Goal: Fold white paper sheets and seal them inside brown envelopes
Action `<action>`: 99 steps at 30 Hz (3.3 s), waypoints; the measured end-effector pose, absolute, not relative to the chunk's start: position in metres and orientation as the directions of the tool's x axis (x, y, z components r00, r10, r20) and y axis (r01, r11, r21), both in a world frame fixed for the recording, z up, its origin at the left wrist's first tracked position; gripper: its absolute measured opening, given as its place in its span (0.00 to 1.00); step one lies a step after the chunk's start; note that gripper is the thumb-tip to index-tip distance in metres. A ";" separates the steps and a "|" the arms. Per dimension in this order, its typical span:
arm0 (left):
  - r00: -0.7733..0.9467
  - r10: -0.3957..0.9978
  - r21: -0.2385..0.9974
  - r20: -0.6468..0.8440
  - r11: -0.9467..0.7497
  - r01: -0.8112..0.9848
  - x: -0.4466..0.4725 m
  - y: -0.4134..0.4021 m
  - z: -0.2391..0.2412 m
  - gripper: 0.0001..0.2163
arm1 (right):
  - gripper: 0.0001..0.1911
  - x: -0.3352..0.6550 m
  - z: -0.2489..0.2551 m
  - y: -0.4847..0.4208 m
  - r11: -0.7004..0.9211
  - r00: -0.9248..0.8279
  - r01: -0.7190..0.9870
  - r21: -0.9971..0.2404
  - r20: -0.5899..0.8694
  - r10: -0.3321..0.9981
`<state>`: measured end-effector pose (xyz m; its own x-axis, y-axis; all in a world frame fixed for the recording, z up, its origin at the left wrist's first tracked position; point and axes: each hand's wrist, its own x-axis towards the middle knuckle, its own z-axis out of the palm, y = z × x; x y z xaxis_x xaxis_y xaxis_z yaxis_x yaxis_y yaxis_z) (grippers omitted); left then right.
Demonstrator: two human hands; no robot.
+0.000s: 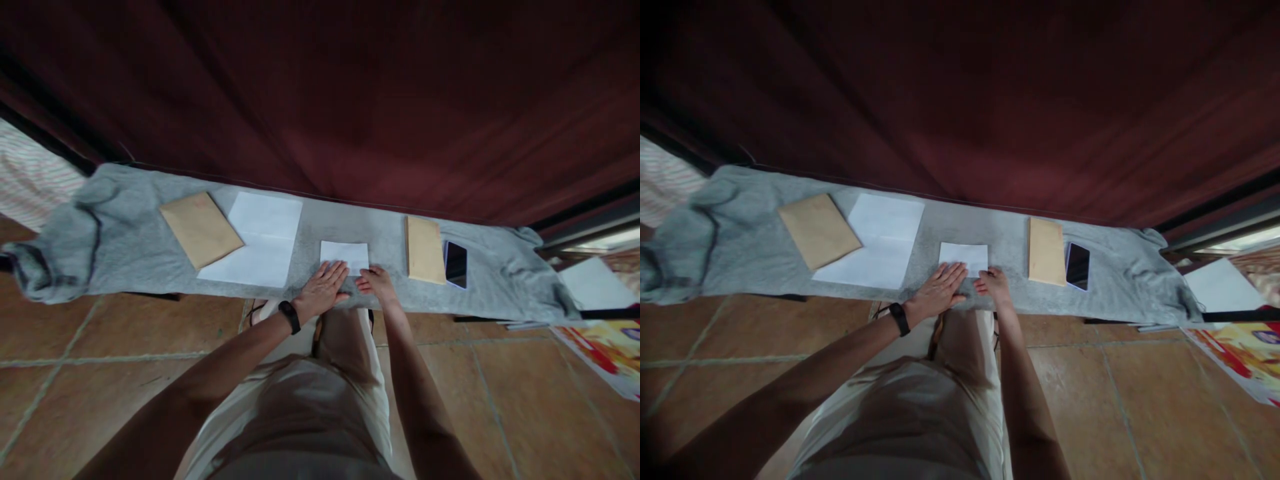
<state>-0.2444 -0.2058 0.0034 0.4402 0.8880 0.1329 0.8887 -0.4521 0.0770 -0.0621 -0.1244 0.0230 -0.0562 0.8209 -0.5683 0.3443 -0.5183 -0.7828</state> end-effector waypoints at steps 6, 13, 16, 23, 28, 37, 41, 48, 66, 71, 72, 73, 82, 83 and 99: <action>0.418 0.899 0.086 0.132 -0.430 0.899 -0.242 -0.207 0.001 0.31 | 0.09 -0.067 0.029 -0.131 -0.436 0.041 0.505 -0.745 -0.484 0.874; 0.391 0.913 0.072 0.112 -0.400 0.914 -0.236 -0.210 0.004 0.31 | 0.19 -0.068 0.023 -0.149 -0.019 0.064 0.782 -0.623 0.049 0.997; 0.389 0.915 0.062 0.104 -0.396 0.916 -0.235 -0.210 0.006 0.31 | 0.22 -0.071 0.008 -0.148 0.322 -0.217 0.714 -0.622 0.240 0.946; 0.396 0.914 0.026 0.093 -0.400 0.916 -0.234 -0.211 0.009 0.31 | 0.25 -0.074 -0.020 -0.146 0.528 -0.465 0.696 -0.487 0.254 0.848; 0.384 0.921 0.020 0.069 -0.386 0.922 -0.230 -0.210 0.009 0.31 | 0.26 -0.072 -0.026 -0.146 0.522 -0.454 0.728 -0.444 0.257 0.853; 0.372 0.928 0.024 0.017 -0.372 0.928 -0.225 -0.208 0.012 0.31 | 0.27 -0.071 -0.030 -0.146 0.517 -0.455 0.752 -0.410 0.245 0.856; 0.374 0.927 0.046 0.028 -0.375 0.926 -0.227 -0.209 0.010 0.31 | 0.27 -0.073 -0.026 -0.149 0.482 -0.427 0.781 -0.397 0.224 0.876; 0.346 0.929 0.136 0.134 -0.363 0.922 -0.239 -0.198 0.004 0.27 | 0.26 -0.079 -0.019 -0.152 0.460 -0.398 0.802 -0.382 0.233 0.887; 0.207 0.962 0.180 0.176 -0.238 0.954 -0.254 -0.169 -0.007 0.26 | 0.23 -0.097 -0.007 -0.129 0.412 -0.337 0.806 -0.425 0.242 0.910; 0.225 0.959 0.179 0.173 -0.255 0.950 -0.256 -0.164 -0.006 0.26 | 0.24 -0.111 -0.011 -0.119 0.467 -0.413 0.795 -0.387 0.218 0.884; 0.231 0.957 0.179 0.177 -0.262 0.948 -0.258 -0.164 -0.006 0.26 | 0.24 -0.111 -0.013 -0.119 0.459 -0.408 0.805 -0.375 0.211 0.888; 0.236 0.955 0.177 0.181 -0.268 0.947 -0.260 -0.164 -0.006 0.26 | 0.25 -0.110 -0.015 -0.121 0.448 -0.397 0.817 -0.364 0.208 0.894; 0.149 0.967 0.164 0.208 -0.185 0.969 -0.280 -0.166 -0.012 0.29 | 0.28 -0.093 -0.020 -0.132 0.358 -0.297 0.869 -0.341 0.220 0.929; 0.138 0.966 0.170 0.219 -0.177 0.969 -0.280 -0.166 -0.014 0.29 | 0.28 -0.093 -0.020 -0.132 0.351 -0.290 0.871 -0.345 0.216 0.932; 0.399 0.905 0.138 0.149 -0.418 0.898 -0.260 -0.183 0.002 0.26 | 0.28 -0.094 -0.021 -0.135 0.331 -0.255 0.876 -0.350 0.244 0.936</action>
<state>-0.2603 -0.1832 0.0025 0.3988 0.9048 0.1494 0.8978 -0.4184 0.1377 -0.0942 -0.1353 -0.0208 -0.2555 0.9355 0.2440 0.8764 0.3307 -0.3502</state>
